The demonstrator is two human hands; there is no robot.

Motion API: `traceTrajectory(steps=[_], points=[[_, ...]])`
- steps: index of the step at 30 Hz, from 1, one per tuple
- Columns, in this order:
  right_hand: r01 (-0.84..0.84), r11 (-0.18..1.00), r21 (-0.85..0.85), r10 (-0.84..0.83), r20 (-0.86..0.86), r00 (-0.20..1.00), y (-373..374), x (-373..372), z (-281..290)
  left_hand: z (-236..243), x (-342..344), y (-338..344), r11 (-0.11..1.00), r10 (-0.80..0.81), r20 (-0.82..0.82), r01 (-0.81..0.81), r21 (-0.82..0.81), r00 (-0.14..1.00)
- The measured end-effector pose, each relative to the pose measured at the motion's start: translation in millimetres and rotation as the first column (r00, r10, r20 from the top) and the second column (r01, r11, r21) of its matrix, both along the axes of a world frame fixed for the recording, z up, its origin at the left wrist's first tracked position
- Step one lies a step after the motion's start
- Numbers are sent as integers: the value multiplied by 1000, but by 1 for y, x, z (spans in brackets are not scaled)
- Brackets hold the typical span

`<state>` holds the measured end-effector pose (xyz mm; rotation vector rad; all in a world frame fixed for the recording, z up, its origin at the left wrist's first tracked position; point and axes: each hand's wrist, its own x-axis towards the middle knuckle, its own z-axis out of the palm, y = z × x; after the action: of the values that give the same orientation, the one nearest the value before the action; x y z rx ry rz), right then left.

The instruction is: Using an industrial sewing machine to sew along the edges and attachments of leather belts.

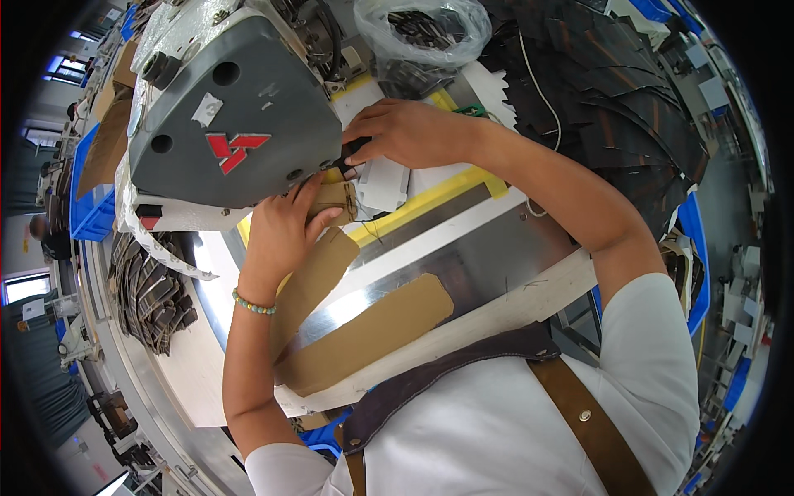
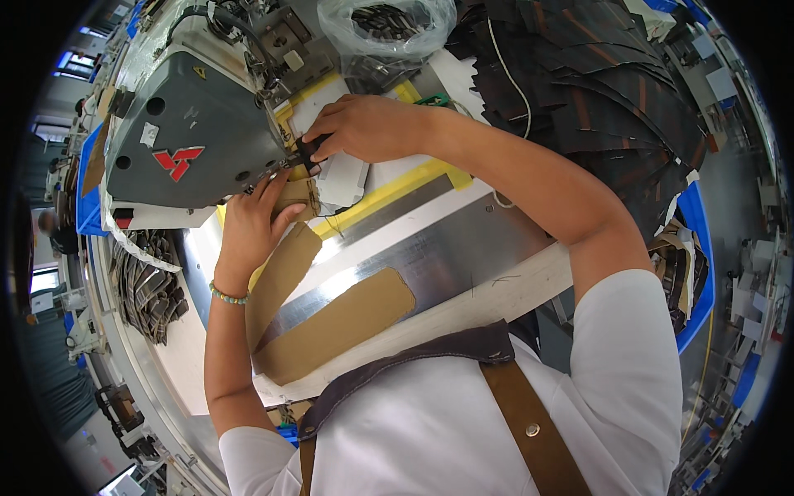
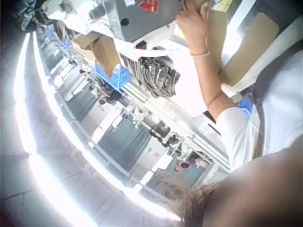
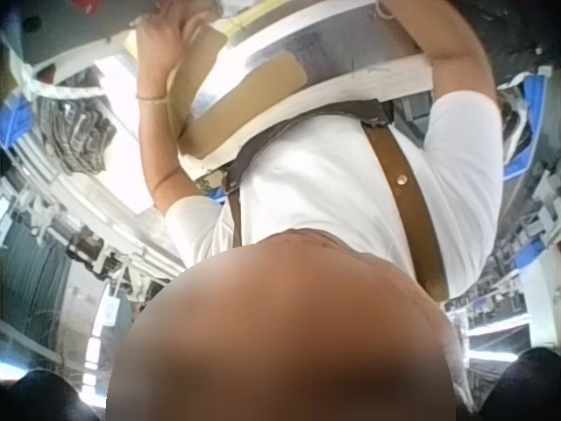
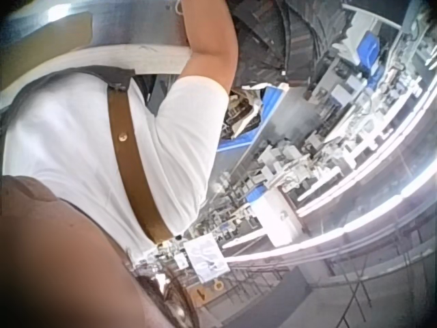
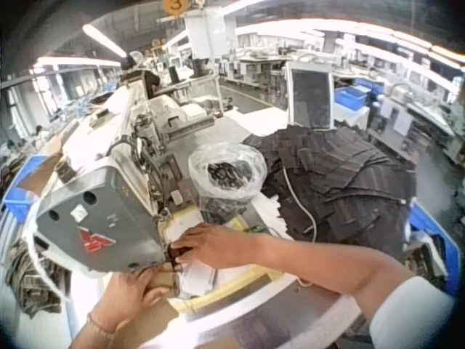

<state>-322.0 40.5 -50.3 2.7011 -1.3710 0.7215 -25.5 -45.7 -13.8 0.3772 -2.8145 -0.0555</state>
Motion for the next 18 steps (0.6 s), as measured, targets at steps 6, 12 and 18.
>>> traceTrajectory(steps=[6,12,18], points=[[42,999,-30,-43,-43,998,-2,0,3,-5,2,-9,993,71,22,-73,94,997],[131,989,-74,-136,-74,988,26,3,26,4,9,-4,999,47,48,-47,-1,998],[130,987,-98,-133,-27,991,28,9,18,7,6,6,1000,29,40,-29,7,999]])
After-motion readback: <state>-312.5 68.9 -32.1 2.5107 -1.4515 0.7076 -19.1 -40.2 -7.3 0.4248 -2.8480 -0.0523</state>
